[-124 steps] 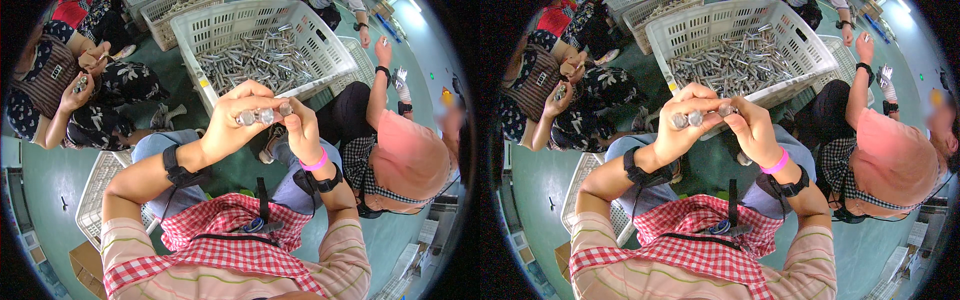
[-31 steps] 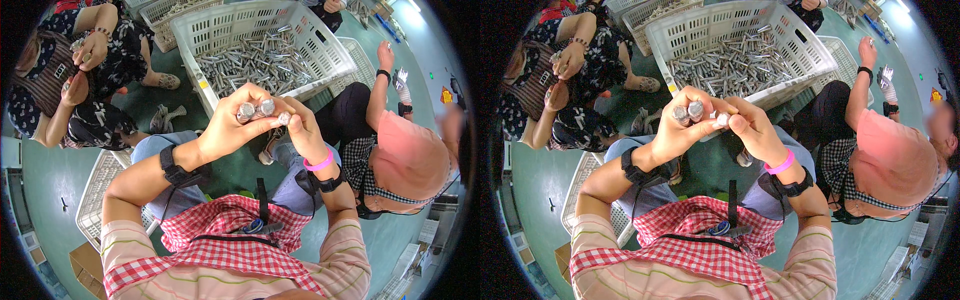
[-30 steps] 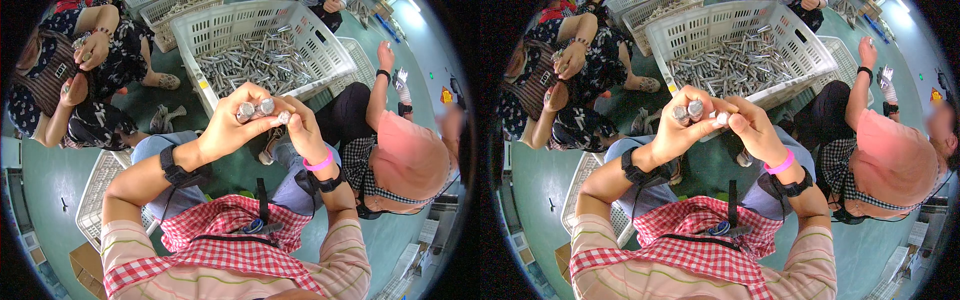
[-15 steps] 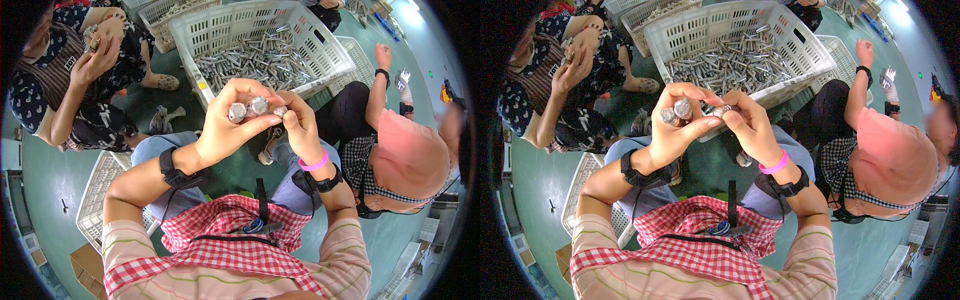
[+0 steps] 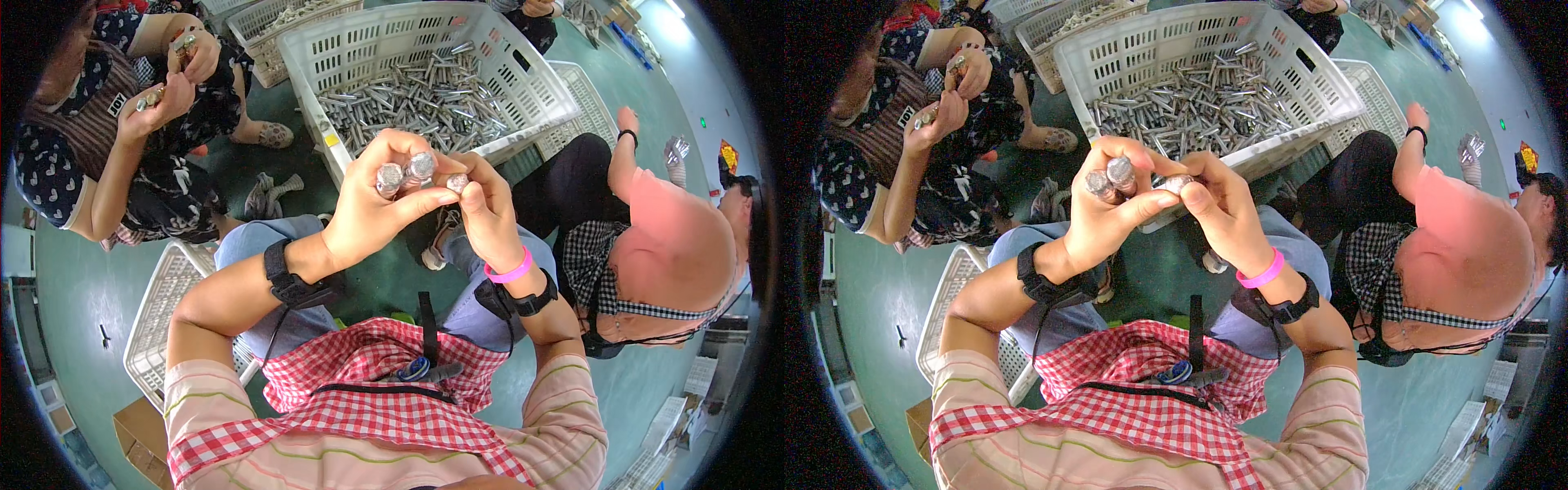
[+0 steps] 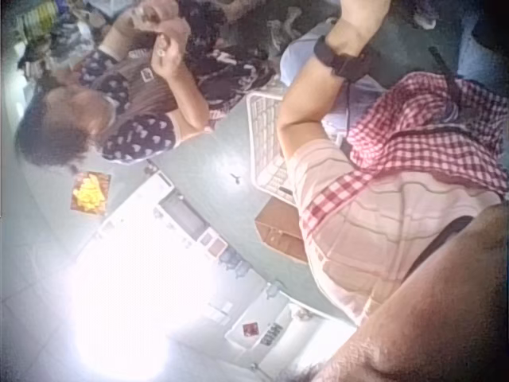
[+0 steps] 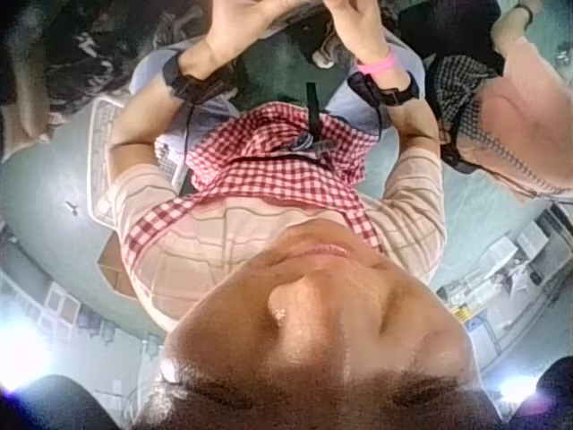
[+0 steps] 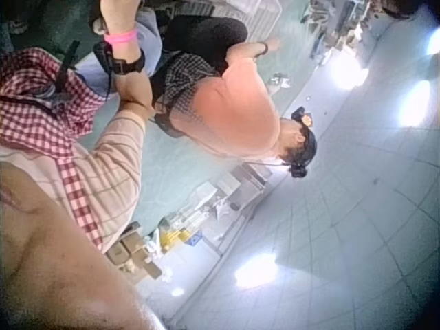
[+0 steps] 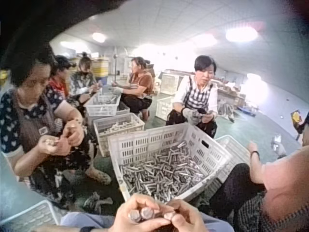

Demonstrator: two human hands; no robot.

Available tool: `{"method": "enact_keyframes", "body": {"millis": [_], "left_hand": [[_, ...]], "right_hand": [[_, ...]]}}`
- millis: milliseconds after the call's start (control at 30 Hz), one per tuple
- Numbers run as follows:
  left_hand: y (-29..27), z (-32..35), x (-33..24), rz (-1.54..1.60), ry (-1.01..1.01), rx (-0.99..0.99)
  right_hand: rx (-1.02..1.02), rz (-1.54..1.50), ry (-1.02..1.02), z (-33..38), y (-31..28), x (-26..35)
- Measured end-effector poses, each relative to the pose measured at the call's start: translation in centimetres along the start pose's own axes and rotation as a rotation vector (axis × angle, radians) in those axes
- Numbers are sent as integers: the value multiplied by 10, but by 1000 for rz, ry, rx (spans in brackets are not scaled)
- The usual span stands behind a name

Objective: The person takes metal tubes from a basket and fits metal caps and connectors onto the ends by hand.

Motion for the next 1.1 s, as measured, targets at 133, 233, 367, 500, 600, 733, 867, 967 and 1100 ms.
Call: {"method": "enact_keyframes", "body": {"millis": [133, 233, 367, 500, 600, 733, 867, 967, 1100], "left_hand": [[0, -1, 1, 8, -4, -6], [-1, -1, 2, -1, -17, -3], [0, -2, 2, -78, 12, 10], [-8, 0, 10, -18, -14, -39], [-10, 0, 2, -65, -7, -62], [-15, -1, 10, -101, -57, -50], [0, -6, 4, -59, -69, -75], [-12, -3, 1, -489, -22, -69], [-30, 6, -2, -463, 36, -193]], "right_hand": [[4, 11, 23, 1, -3, -5], [-6, -8, 23, 0, -3, -3], [-11, -19, 48, 1, -3, -3], [1, 31, 42, 0, 0, -3], [6, 20, 55, 0, 5, -4], [-15, 3, 55, -2, 9, -1], [-57, -22, 57, 4, -10, -13], [89, -97, 135, 1, 2, -19], [171, 71, 42, -7, 14, -1]]}}
Point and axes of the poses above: each hand's wrist, its own z-axis away from the middle knuckle, its own y-axis out of the palm, x = y × z, the point moved 10 cm from there along -z, towards the middle knuckle, and after that the axes turned 5 degrees about z, right-handed, at the moved point
